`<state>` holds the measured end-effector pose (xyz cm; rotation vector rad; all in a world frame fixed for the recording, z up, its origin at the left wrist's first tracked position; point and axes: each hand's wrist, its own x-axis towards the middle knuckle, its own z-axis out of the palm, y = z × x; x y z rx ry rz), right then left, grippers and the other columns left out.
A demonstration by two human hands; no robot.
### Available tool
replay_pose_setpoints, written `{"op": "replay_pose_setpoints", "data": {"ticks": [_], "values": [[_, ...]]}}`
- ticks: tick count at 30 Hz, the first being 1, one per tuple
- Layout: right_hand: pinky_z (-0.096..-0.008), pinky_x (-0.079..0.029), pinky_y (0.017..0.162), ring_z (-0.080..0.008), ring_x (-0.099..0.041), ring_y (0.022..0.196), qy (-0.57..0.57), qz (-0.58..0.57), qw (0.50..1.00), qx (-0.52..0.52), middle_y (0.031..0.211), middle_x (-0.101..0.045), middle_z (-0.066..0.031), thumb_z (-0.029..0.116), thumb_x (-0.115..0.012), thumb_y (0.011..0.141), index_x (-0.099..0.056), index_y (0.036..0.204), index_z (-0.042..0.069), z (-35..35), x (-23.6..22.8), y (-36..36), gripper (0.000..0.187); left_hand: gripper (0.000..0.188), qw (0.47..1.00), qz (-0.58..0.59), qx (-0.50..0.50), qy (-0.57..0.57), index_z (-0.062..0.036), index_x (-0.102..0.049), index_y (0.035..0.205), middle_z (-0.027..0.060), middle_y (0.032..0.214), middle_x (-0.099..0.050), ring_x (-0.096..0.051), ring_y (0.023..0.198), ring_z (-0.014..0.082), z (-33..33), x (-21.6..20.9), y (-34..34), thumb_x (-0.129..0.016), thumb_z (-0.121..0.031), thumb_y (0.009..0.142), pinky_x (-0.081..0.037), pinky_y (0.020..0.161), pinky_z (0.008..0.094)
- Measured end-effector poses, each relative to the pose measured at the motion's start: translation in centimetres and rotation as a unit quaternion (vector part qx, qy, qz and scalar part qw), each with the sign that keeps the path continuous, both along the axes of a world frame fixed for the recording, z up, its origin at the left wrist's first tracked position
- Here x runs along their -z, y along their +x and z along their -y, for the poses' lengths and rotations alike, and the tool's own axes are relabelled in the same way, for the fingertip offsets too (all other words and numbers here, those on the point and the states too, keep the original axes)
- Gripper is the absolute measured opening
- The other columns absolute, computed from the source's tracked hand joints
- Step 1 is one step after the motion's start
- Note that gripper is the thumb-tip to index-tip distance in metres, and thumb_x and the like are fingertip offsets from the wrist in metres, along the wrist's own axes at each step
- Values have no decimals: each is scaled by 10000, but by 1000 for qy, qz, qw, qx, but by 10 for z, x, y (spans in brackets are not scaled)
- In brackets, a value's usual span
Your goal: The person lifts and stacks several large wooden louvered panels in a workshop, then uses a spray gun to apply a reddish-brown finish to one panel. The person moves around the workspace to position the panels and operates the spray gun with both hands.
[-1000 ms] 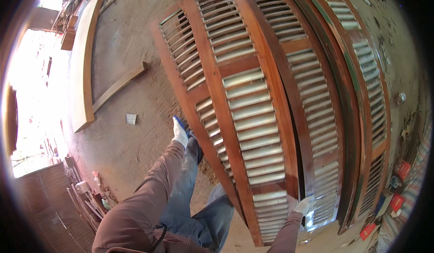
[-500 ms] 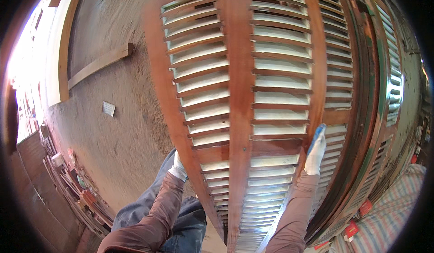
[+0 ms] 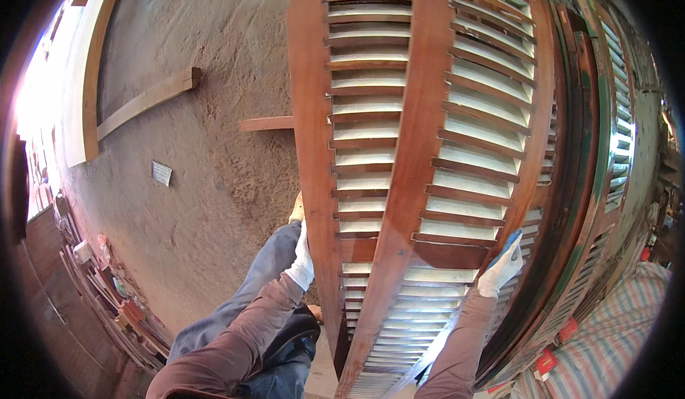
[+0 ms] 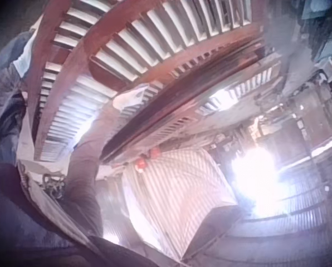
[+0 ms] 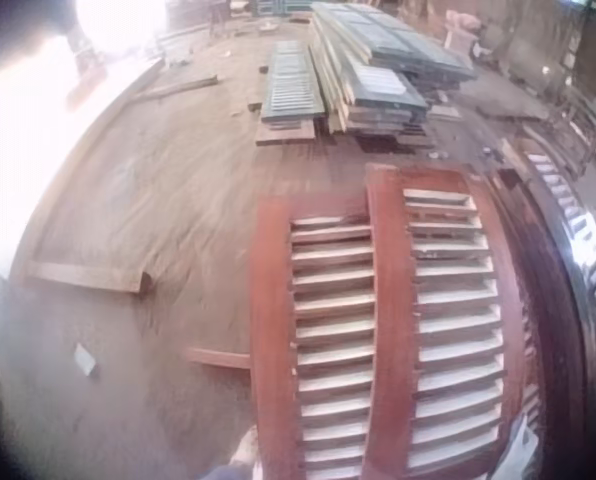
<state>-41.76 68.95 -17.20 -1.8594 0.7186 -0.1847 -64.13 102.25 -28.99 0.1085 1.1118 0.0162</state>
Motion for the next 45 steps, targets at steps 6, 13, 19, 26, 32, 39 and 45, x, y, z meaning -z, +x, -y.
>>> {"op": "replay_pose_setpoints", "data": {"ticks": [6, 13, 19, 26, 32, 39, 45], "values": [[-337, -499, 830, -189, -648, 927, -173, -11, 978, -117, 1021, -721, -90, 313, -554, 1039, -704, 1088, -57, -68, -8, -19, 403, 490, 986, 157, 3, -58, -130, -494, 1436, 69, 1345, -600, -577, 1192, 227, -7, -1, -11, -435, -442, 1063, -496, 991, 381], [-444, -522, 893, -395, -635, 1067, -444, 2, 849, -286, 1183, -646, -232, 356, -633, 970, -645, 1138, -43, -143, -23, -19, 433, 526, 995, 36, 64, -63, -144, -481, 1445, 69, 1373, -570, -546, 1220, 241, -15, -8, -19, -432, -478, 1041, -478, 1003, 405], [-482, -458, 1005, -420, -575, 1153, -365, 22, 911, -190, 1242, -602, -246, 282, -626, 971, -567, 1289, -8, -128, -30, -95, 435, 558, 988, -35, 137, -64, -157, -470, 1453, 69, 1397, -544, -520, 1245, 253, -39, 11, -22, -429, -509, 1023, -461, 1013, 424], [-472, -425, 1040, -418, -520, 1237, -332, -262, 906, 28, 1343, -529, -256, 294, -584, 992, -535, 1342, 49, -74, -74, -394, 430, 595, 963, -126, 236, 4, -171, -457, 1463, 69, 1425, -514, -489, 1274, 266, -81, 2, -43, -426, -545, 1001, -443, 1025, 448], [-472, -455, 989, -384, -530, 1220, -84, -501, 788, 349, 1349, -524, -219, 498, -506, 1005, -501, 1363, 40, -110, -72, -680, 582, 627, 930, -158, 327, 60, -183, -447, 1471, 69, 1449, -488, -463, 1298, 278, -90, 8, -50, -424, -577, 983, -427, 1035, 467], [-583, -442, 1002, -393, -537, 1183, 395, 49, 434, 808, 1304, -537, -146, 803, -407, 882, -455, 1400, 139, -115, 6, -770, 844, 665, 904, -178, 358, 150, -197, -434, 1480, 69, 1476, -457, -432, 1327, 291, -82, 0, -74, -421, -613, 961, -408, 1046, 491], [-535, -409, 1080, -336, -520, 1267, 297, 170, 523, 780, 1422, -521, -126, 604, -340, 1018, -469, 1425, 178, -141, 123, -875, 603, 697, 876, -204, 392, 193, -209, -423, 1488, 69, 1500, -431, -406, 1351, 303, -42, -4, -125, -419, -644, 943, -392, 1056, 511]]}}
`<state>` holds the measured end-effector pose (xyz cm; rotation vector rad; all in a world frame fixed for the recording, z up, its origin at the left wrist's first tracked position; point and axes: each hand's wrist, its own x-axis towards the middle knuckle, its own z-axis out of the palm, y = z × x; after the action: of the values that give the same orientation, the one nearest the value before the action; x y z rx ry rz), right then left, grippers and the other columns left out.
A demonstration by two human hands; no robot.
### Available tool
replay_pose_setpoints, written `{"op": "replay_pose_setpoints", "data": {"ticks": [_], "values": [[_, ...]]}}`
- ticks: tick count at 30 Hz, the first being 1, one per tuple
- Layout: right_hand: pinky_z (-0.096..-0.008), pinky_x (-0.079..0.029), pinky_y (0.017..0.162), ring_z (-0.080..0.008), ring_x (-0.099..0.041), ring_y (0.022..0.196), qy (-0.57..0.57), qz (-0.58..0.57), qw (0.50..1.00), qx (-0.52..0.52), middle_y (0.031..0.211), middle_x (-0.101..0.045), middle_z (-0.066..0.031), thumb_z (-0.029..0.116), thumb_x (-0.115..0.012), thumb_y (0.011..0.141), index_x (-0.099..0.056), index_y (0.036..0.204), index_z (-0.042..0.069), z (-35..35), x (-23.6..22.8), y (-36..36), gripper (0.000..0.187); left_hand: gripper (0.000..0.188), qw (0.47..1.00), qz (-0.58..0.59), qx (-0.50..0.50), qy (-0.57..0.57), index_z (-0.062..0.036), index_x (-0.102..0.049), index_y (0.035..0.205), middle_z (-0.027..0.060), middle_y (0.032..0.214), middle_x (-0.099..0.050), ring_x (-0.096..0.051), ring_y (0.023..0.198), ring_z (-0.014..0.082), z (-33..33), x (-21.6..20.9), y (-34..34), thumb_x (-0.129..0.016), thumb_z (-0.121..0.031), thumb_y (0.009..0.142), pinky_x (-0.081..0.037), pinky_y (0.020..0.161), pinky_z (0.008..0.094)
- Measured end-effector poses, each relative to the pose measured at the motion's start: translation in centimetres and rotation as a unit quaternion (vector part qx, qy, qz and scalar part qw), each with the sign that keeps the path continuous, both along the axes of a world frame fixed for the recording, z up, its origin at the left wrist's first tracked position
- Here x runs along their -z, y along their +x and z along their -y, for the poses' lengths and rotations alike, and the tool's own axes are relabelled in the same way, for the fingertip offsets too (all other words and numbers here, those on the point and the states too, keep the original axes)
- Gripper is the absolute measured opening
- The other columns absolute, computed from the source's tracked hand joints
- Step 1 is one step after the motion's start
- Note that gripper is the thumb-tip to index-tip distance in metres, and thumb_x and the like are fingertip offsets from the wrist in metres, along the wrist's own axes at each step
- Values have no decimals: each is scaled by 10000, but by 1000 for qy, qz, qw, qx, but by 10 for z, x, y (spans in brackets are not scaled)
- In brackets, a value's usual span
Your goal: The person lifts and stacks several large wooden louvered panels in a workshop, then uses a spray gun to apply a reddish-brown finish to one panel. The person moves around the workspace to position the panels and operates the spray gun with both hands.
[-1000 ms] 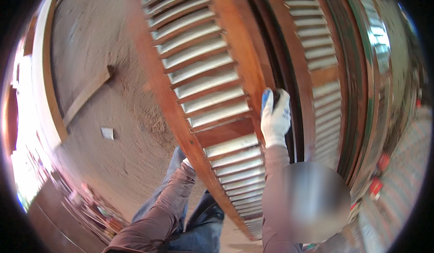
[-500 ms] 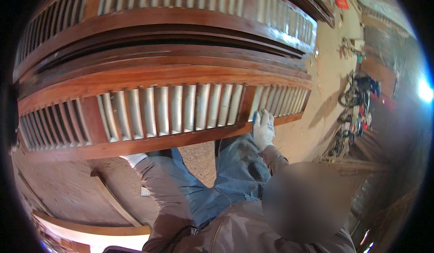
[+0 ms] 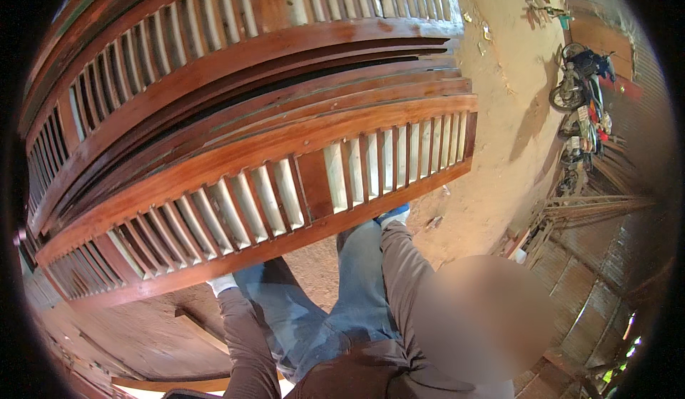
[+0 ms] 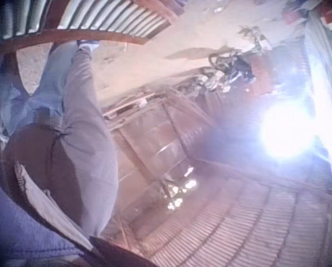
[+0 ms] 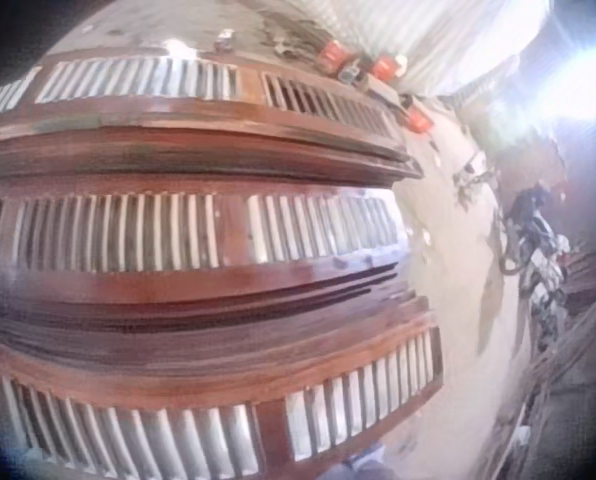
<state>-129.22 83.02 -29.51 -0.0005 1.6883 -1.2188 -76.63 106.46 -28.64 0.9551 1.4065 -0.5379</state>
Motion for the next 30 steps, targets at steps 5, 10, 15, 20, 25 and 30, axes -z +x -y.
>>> {"op": "replay_pose_setpoints", "data": {"ticks": [5, 10, 15, 20, 25, 30], "values": [[-488, -476, 977, -289, -575, 1122, -67, -7, 995, -71, 1254, -571, -100, 510, -351, 1053, -510, 1321, 174, 3, 38, -12, 458, 724, 999, 19, 22, 29, -220, -414, 1494, 70, 1520, -410, -384, 1372, 313, 6, 1, -12, -417, -670, 927, -378, 1065, 527], [-481, -552, 835, -280, -646, 955, -68, 53, 994, -63, 1105, -636, -84, 440, -386, 1069, -553, 1271, 187, 16, 24, 2, 365, 751, 997, 32, 52, 43, -230, -405, 1501, 70, 1540, -388, -362, 1392, 322, 5, -3, -12, -414, -696, 912, -365, 1073, 544], [-554, -564, 767, -319, -662, 885, -86, 99, 990, -47, 1019, -646, -73, 468, -388, 1059, -574, 1170, 196, 23, 24, -12, 348, 778, 996, 29, 62, 53, -240, -396, 1508, 70, 1560, -367, -340, 1413, 332, 12, -9, -14, -412, -721, 896, -351, 1081, 560], [-600, -551, 741, -348, -670, 845, -139, 274, 952, 0, 1004, -665, -58, 493, -365, 1050, -598, 1140, 226, 26, 27, -11, 366, 806, 996, 30, 66, 55, -250, -387, 1514, 70, 1580, -345, -318, 1433, 342, 17, -9, -10, -410, -747, 881, -338, 1090, 577], [-535, -522, 793, -296, -632, 887, -150, 243, 957, -40, 1002, -646, -50, 509, -363, 1050, -570, 1124, 205, 34, 22, -12, 375, 833, 995, 14, 88, 37, -260, -378, 1521, 70, 1600, -324, -297, 1454, 351, 25, -15, -8, -408, -773, 865, -325, 1098, 593], [-549, -508, 820, -324, -613, 933, -9, 187, 982, 20, 1017, -652, -58, 589, -410, 981, -619, 1048, 194, 59, 11, 31, 452, 860, 982, -33, 169, 74, -270, -369, 1528, 70, 1620, -302, -275, 1474, 361, -19, -62, -17, -406, -799, 850, -311, 1107, 610]]}}
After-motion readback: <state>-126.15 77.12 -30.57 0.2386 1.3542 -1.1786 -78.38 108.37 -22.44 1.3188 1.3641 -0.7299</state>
